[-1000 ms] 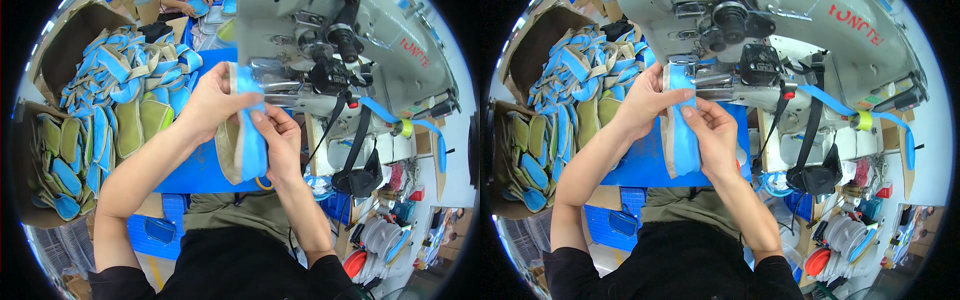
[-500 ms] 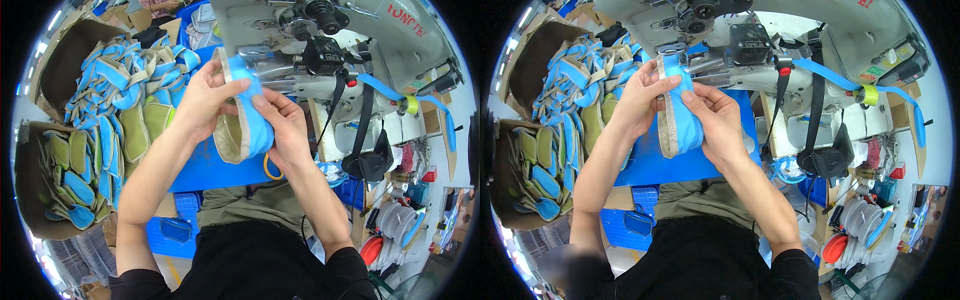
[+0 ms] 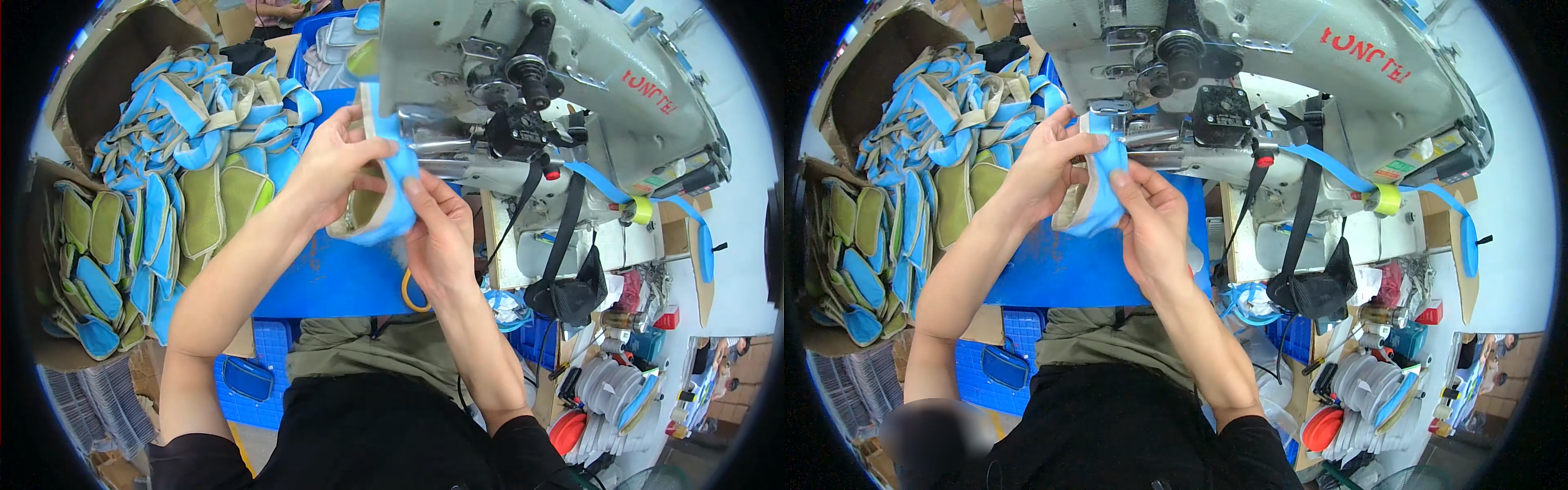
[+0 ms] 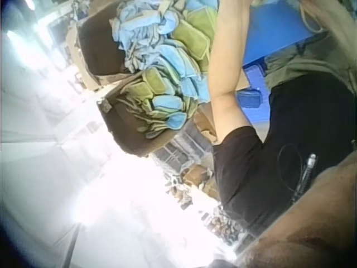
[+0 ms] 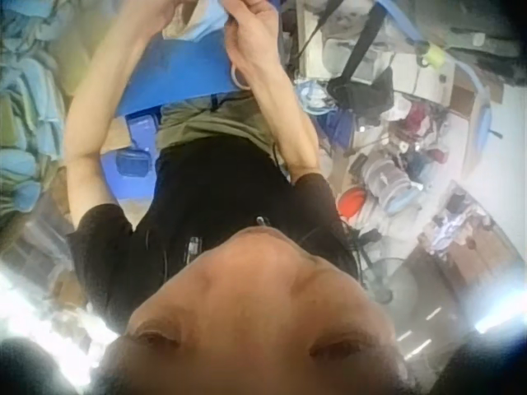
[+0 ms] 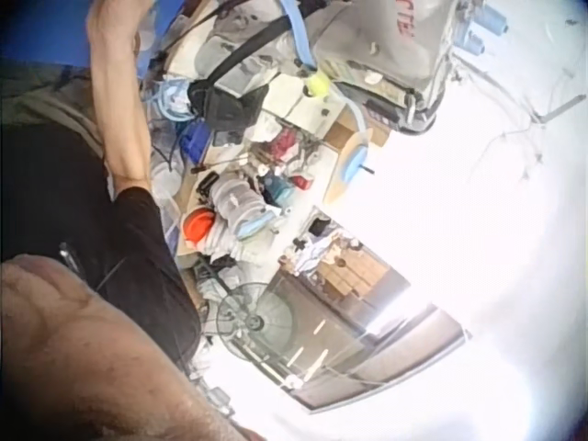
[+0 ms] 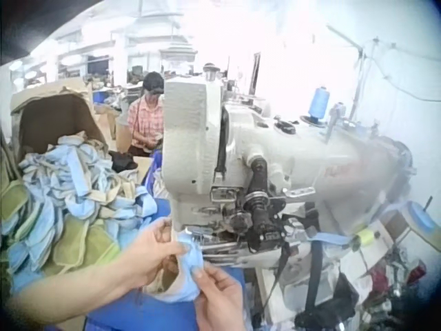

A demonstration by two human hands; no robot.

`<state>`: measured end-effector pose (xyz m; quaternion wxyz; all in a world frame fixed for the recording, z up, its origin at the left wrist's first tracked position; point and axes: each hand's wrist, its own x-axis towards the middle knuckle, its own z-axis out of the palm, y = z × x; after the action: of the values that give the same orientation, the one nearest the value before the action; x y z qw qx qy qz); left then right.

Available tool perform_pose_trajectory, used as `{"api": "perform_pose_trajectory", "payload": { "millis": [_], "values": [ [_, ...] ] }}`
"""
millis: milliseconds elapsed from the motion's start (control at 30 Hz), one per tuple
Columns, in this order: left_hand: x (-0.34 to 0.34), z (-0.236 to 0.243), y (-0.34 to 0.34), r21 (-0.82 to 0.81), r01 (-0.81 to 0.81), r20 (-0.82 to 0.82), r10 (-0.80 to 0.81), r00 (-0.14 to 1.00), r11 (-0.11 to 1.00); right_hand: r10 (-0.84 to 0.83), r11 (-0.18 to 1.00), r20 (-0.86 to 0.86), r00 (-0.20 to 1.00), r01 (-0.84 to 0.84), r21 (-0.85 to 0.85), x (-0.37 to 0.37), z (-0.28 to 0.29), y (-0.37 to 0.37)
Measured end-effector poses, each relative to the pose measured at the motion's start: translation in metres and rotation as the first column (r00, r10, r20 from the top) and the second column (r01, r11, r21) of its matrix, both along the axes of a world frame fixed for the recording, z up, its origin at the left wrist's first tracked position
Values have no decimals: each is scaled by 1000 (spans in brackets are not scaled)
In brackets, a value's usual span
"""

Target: The person aligns the edges of a blue and beige fabric mask and feeds it into a sewing machine to stitch the perimeter. They guide the fabric through the machine, then remove the finished mask and place it on a pile of similar items. The person repeats this process with multiple masks throughout the clip.

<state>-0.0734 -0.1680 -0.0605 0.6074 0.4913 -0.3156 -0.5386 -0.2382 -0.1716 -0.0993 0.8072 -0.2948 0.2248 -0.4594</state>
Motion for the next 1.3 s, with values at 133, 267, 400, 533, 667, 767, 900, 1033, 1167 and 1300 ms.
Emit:
{"api": "perform_pose_trajectory", "payload": {
  "millis": [133, 267, 400, 533, 667, 767, 900, 1033, 1167, 1300],
  "values": [
    [-4, 4, 4, 35, -23, -21, 24, 999, 999, -4, 999, -67, 998, 1, -48, -1, -8, -11],
    [-1, 3, 9, 24, -28, -17, 28, 999, 999, -1, 983, -291, 957, -52, -175, -20, 11, -8],
    [0, -1, 12, 4, 37, -69, -37, 997, 999, -681, 612, -377, 628, 206, -764, -105, 76, -9],
    [5, -5, 20, -9, 46, -114, -47, 992, 999, -949, 107, 28, 315, 401, -910, -207, 170, -85],
    [8, -18, 5, -5, 67, -97, -67, 993, 998, -997, 67, -64, 42, 72, -995, -331, 242, -215],
    [6, -19, -1, 32, 62, -48, -60, 997, 998, -894, 438, -441, -84, 50, -898, -394, 256, -303],
    [11, -27, -6, -3, -14, 97, 14, 995, 1000, -749, 662, -619, 235, 225, -715, -403, 236, -336],
    [5, -68, -10, -162, -86, 173, 114, 978, 983, -867, 473, -353, 352, 357, -806, -457, 205, -334],
    [7, -77, 37, -161, -241, -106, 226, 968, 957, -863, 493, -358, 356, 449, -745, -460, 198, -333],
    [35, -103, 84, -127, -333, -142, 315, 938, 934, -981, 189, -191, 18, 259, -947, -431, 154, -262]
  ]
}}
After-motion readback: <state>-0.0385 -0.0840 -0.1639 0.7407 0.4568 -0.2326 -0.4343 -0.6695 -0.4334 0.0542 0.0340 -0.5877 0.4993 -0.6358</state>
